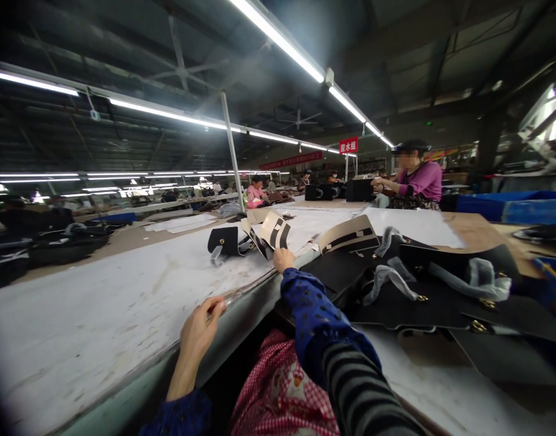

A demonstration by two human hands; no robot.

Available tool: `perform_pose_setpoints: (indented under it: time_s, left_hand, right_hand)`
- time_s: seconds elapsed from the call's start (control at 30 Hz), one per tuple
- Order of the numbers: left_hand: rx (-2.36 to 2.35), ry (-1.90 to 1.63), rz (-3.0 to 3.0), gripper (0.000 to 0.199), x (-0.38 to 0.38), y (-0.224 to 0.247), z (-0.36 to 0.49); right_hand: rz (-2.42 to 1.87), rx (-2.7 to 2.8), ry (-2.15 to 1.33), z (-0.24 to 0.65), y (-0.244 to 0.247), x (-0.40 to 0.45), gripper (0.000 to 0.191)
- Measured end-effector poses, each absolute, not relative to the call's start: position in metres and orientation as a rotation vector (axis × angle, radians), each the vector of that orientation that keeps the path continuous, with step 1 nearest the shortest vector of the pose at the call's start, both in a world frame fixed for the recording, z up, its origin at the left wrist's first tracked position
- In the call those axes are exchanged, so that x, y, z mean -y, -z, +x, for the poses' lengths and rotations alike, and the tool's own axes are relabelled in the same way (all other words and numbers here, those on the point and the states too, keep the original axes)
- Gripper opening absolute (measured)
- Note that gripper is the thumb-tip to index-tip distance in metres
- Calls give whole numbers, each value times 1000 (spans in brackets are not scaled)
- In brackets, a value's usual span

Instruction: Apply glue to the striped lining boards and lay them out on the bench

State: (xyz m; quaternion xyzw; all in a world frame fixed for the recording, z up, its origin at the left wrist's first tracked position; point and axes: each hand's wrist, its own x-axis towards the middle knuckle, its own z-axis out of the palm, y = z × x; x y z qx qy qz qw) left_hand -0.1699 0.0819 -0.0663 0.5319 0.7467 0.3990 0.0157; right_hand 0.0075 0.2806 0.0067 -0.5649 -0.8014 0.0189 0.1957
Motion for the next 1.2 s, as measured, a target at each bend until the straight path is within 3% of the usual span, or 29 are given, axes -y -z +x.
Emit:
perform_pose_setpoints:
  time_s: [0.1, 0.23, 0.3, 0.47, 0.57, 0.67, 0.83, 0.97, 1.1, 1.2]
  left_hand:
    - [-2230, -1330, 1638, 32, -83, 69, -174]
    - [-1943, -1550, 1639, 69, -88, 74, -168]
    - [-1813, -1643, 1635, 76, -90, 75, -161]
    - [-1943, -1789, 1424, 42, -97, 68, -147]
    - [-1984, -1821, 1335, 30, -101, 59, -147]
    - [-1900, -1852, 1304, 24, -104, 57, -140]
    - [-1587, -1726, 1313, 13, -106, 96, -101]
    - [-1433, -1623, 1019, 37, -108, 137, -94]
    - [-1183, -1541, 757, 69, -90, 157, -109]
    - [-1001, -1494, 672, 80, -60, 166, -114]
  right_hand:
    - [-1488, 2198, -29, 12, -19, -263, 33]
    - [-1166, 2292, -24, -1, -9, -203, 29]
    - [-907, 2419, -87, -8, 6, -170, 22]
    - [-540, 2446, -247, 10, 31, -143, 32]
    - [-669, 2339, -264, 52, 38, -163, 16]
    - [-905, 2212, -227, 97, 51, -187, 42]
    - [-1127, 2180, -170, 132, 86, -207, 30]
    - [-1241, 2101, -87, 144, 108, -215, 26]
    - [-1445, 1973, 4, 167, 117, -236, 50]
    - [-1603, 1947, -24, 184, 119, -257, 50]
